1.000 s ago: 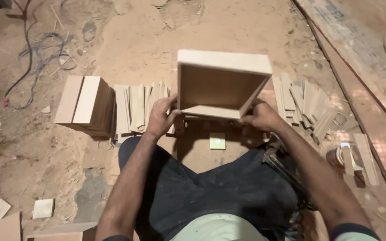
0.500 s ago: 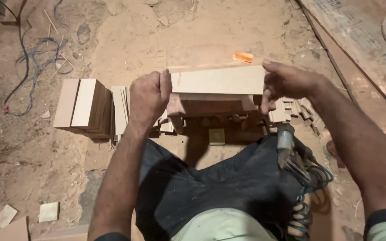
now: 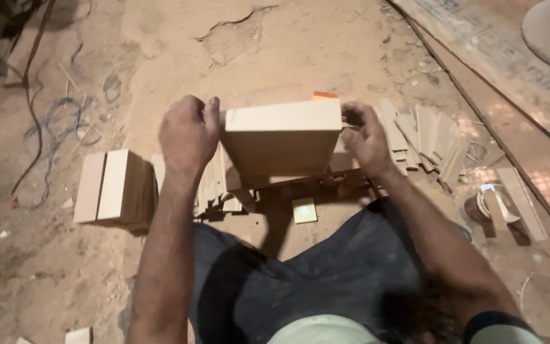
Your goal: The person assembles small wooden boxes by applying glue to wooden pieces and using a nail gun to fasten them together. The person repeatedly glues and nails pieces to form box structures, placing completed units aside.
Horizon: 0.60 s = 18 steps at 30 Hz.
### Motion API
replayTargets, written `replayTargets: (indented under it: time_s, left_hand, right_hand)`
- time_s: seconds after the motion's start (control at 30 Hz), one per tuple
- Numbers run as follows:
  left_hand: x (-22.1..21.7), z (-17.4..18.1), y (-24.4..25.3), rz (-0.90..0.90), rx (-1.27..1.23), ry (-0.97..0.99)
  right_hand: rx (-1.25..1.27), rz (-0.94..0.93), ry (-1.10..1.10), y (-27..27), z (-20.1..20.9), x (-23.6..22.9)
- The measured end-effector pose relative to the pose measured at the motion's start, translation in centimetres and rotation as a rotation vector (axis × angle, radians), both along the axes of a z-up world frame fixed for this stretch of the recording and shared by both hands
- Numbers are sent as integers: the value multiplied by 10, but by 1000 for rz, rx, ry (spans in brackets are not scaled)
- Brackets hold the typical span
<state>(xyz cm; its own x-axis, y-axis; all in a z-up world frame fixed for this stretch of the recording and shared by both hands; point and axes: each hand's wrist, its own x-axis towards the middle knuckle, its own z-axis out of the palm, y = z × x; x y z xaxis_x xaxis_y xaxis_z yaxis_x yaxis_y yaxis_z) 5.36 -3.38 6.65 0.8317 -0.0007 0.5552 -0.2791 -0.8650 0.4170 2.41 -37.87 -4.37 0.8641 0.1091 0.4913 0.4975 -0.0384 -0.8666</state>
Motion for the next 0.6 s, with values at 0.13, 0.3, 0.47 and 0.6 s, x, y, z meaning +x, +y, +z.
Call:
replayTargets:
  time_s: [0.13,0.3,0.47,0.6]
  left_hand:
    - [-14,25,-42,-541,4,-173]
    - [1,47,-115,-887,120,148]
    - [8,41,-129,-965,67,283]
    - [8,38,-127,-935,86,312]
  right_hand:
    - [-33,52,-276,21,-18,-21]
    - [-10,-24,-183,32,-17,-13]
    - [-112,-88,-249,24,-20,-17]
    - [-156,-121,-297,24,-17,-15]
